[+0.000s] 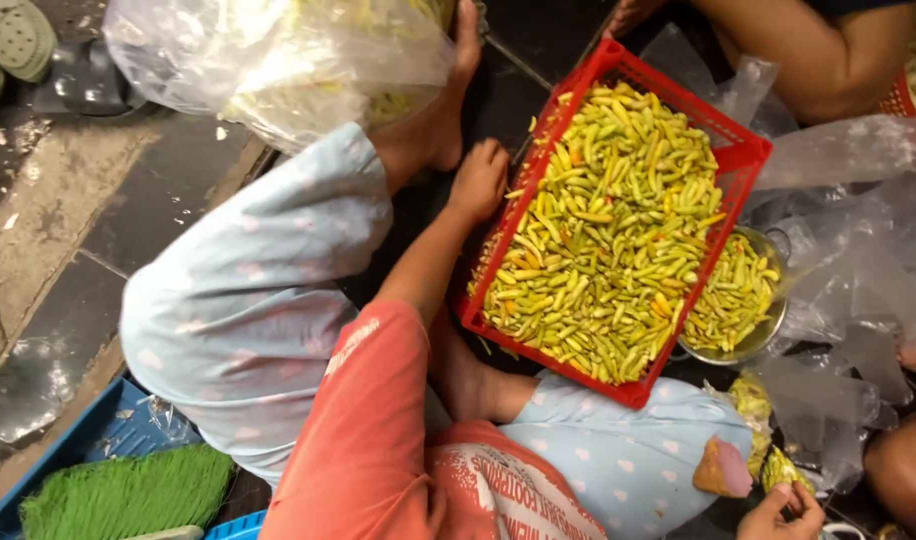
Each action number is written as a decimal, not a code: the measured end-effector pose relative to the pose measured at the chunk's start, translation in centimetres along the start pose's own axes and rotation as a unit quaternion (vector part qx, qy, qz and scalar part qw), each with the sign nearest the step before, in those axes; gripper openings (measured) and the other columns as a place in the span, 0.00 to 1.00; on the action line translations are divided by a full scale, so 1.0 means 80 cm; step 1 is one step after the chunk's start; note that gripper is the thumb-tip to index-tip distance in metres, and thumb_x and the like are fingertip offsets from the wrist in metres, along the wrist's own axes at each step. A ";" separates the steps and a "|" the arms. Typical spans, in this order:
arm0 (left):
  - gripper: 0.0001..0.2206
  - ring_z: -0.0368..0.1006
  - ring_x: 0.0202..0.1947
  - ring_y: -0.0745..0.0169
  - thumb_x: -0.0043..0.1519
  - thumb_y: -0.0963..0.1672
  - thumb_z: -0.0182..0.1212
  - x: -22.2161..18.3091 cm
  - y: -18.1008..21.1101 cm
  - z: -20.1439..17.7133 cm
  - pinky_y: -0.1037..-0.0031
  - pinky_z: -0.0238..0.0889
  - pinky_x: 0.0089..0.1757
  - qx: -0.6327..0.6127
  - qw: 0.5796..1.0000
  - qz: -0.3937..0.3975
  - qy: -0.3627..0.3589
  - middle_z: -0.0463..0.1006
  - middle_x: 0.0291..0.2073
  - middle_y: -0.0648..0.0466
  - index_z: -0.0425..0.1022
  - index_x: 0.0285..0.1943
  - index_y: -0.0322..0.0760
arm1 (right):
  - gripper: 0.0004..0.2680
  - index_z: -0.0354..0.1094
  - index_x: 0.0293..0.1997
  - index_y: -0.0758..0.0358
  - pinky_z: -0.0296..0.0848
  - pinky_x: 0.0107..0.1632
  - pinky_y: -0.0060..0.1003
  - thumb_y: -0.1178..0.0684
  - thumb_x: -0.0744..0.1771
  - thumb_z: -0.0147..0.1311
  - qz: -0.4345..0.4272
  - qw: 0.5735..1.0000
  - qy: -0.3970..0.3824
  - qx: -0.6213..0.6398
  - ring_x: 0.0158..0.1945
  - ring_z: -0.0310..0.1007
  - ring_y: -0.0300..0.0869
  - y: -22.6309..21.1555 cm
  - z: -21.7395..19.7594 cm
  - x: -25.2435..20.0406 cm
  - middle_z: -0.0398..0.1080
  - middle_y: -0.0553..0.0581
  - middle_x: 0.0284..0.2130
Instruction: Packing small green peppers from a large red crate into individual small plastic bags for portioning.
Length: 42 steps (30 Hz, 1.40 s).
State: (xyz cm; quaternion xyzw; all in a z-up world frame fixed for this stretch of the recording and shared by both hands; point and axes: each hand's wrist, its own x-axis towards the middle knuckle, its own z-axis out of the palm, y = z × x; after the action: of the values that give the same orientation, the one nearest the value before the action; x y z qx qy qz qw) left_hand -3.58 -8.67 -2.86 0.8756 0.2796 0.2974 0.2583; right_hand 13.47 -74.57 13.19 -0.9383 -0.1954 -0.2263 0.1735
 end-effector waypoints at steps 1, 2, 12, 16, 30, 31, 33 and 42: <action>0.06 0.63 0.39 0.38 0.66 0.42 0.50 -0.003 -0.003 -0.002 0.51 0.59 0.39 0.000 1.000 -0.002 0.004 0.66 0.43 0.40 0.67 0.41 0.31 | 0.06 0.75 0.60 0.75 0.71 0.43 0.42 0.62 0.77 0.61 -0.004 1.000 0.000 0.001 0.42 0.73 0.53 -0.007 0.000 0.002 0.74 0.70 0.42; 0.09 0.61 0.54 0.37 0.69 0.43 0.48 -0.006 -0.006 -0.004 0.52 0.57 0.52 -0.036 0.999 0.001 0.017 0.63 0.56 0.40 0.69 0.51 0.32 | 0.07 0.76 0.61 0.74 0.70 0.40 0.41 0.60 0.77 0.61 0.000 1.000 -0.012 -0.018 0.39 0.71 0.50 -0.014 0.000 0.004 0.73 0.68 0.41; 0.23 0.51 0.74 0.41 0.66 0.44 0.43 0.106 -0.043 0.066 0.54 0.42 0.68 -0.073 0.968 -0.026 -0.240 0.61 0.72 0.44 0.62 0.71 0.38 | 0.08 0.73 0.60 0.77 0.63 0.34 0.39 0.59 0.77 0.58 0.032 0.998 0.004 0.054 0.35 0.64 0.49 0.043 0.009 0.007 0.68 0.67 0.39; 0.14 0.63 0.62 0.41 0.67 0.43 0.47 0.053 -0.013 0.011 0.56 0.62 0.55 -0.096 0.979 0.043 -0.172 0.69 0.59 0.42 0.68 0.60 0.34 | 0.06 0.79 0.55 0.71 0.70 0.37 0.43 0.57 0.78 0.62 -0.008 0.997 -0.003 -0.080 0.34 0.70 0.53 0.002 -0.010 0.001 0.75 0.68 0.38; 0.31 0.56 0.72 0.36 0.62 0.48 0.48 -0.091 -0.028 -0.011 0.51 0.48 0.67 -0.047 0.972 0.176 -0.148 0.61 0.72 0.37 0.56 0.75 0.31 | 0.06 0.81 0.51 0.65 0.74 0.38 0.42 0.53 0.78 0.62 0.017 0.998 0.023 -0.064 0.34 0.74 0.50 -0.011 0.006 0.010 0.74 0.67 0.36; 0.31 0.56 0.72 0.36 0.62 0.48 0.48 -0.092 -0.026 -0.016 0.51 0.48 0.67 -0.048 0.972 0.176 -0.148 0.61 0.72 0.37 0.56 0.75 0.31 | 0.06 0.81 0.51 0.65 0.74 0.38 0.42 0.53 0.78 0.62 0.017 0.997 0.023 -0.065 0.34 0.74 0.50 -0.010 0.004 0.009 0.74 0.67 0.36; 0.27 0.59 0.69 0.37 0.60 0.45 0.51 -0.102 -0.022 -0.026 0.55 0.50 0.67 -0.066 0.966 0.181 -0.172 0.66 0.67 0.38 0.64 0.70 0.30 | 0.08 0.82 0.50 0.63 0.72 0.33 0.41 0.51 0.78 0.64 0.013 0.992 0.026 -0.126 0.33 0.73 0.49 -0.006 -0.001 0.007 0.75 0.64 0.33; 0.31 0.60 0.66 0.32 0.62 0.50 0.57 -0.138 -0.016 -0.068 0.48 0.55 0.64 -0.062 0.947 0.260 -0.179 0.67 0.63 0.33 0.63 0.70 0.25 | 0.07 0.82 0.49 0.60 0.72 0.32 0.44 0.50 0.77 0.65 0.028 0.992 0.017 -0.121 0.31 0.73 0.50 -0.020 -0.007 0.001 0.73 0.66 0.34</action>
State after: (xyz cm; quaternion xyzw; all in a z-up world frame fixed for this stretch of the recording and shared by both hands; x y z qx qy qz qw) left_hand -15.00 -13.29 -4.03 0.9391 -0.0276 0.2092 0.2712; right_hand 12.59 -73.40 14.07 -0.9536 -0.1375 -0.2590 0.0686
